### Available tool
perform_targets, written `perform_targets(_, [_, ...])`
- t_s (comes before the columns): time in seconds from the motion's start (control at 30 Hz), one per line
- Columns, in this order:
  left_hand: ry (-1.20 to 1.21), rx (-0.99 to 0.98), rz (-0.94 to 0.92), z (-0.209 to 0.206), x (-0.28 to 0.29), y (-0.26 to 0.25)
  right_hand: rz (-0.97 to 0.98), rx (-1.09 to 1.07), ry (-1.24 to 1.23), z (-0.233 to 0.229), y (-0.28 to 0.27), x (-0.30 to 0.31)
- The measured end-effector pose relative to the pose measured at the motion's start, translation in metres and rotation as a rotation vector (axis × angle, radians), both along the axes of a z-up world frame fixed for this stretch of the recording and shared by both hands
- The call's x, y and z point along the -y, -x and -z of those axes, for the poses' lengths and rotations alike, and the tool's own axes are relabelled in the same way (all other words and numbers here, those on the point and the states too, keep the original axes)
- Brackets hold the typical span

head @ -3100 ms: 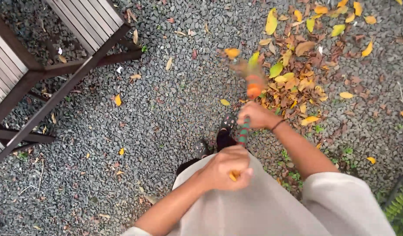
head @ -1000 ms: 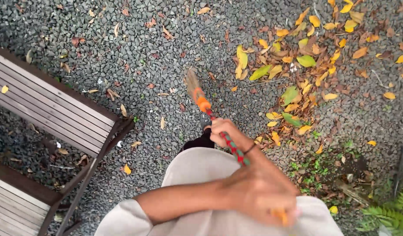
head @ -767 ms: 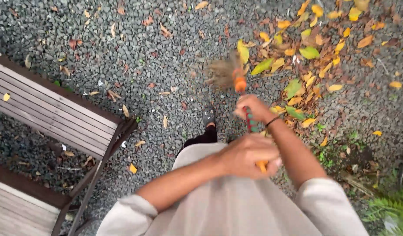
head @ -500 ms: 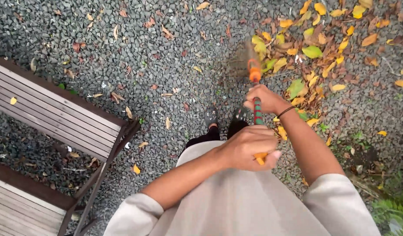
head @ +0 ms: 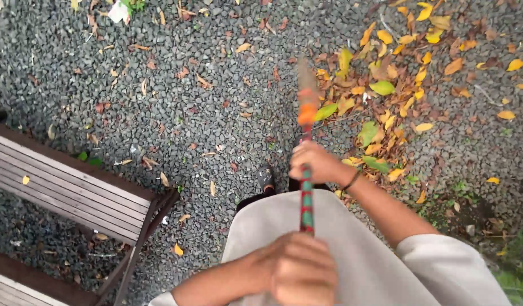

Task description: Sweeping fallen leaves on a gravel surface using a broom to gather them into piles.

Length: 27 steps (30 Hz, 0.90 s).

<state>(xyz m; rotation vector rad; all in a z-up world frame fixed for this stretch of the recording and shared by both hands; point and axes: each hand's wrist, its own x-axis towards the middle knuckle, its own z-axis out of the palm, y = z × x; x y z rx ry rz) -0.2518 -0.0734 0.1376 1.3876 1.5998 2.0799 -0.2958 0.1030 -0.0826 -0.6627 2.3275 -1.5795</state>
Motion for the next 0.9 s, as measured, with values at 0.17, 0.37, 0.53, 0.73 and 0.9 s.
perform_targets(0.17, [0.194, -0.002, -0.094, -0.001, -0.054, 0.03, -0.156, 0.214, 0.415, 0.046, -0.013, 0.059])
perform_targets(0.37, [0.357, 0.135, 0.057, 0.064, -0.108, 0.038, -0.167, 0.395, 0.208, 0.107, -0.023, -0.028])
perform_targets(0.53, [0.215, 0.079, 0.099, 0.07, -0.146, 0.043, -0.305, 0.205, -0.127, 0.095, 0.003, -0.163])
perform_targets(0.73, [0.095, 0.118, 0.075, 0.125, -0.202, 0.069, -0.125, 0.249, -0.547, 0.114, 0.035, -0.284])
perform_targets(0.9, [-0.026, 0.026, 0.1, 0.061, -0.2, 0.086, 0.014, 0.103, -0.556, 0.032, 0.048, -0.282])
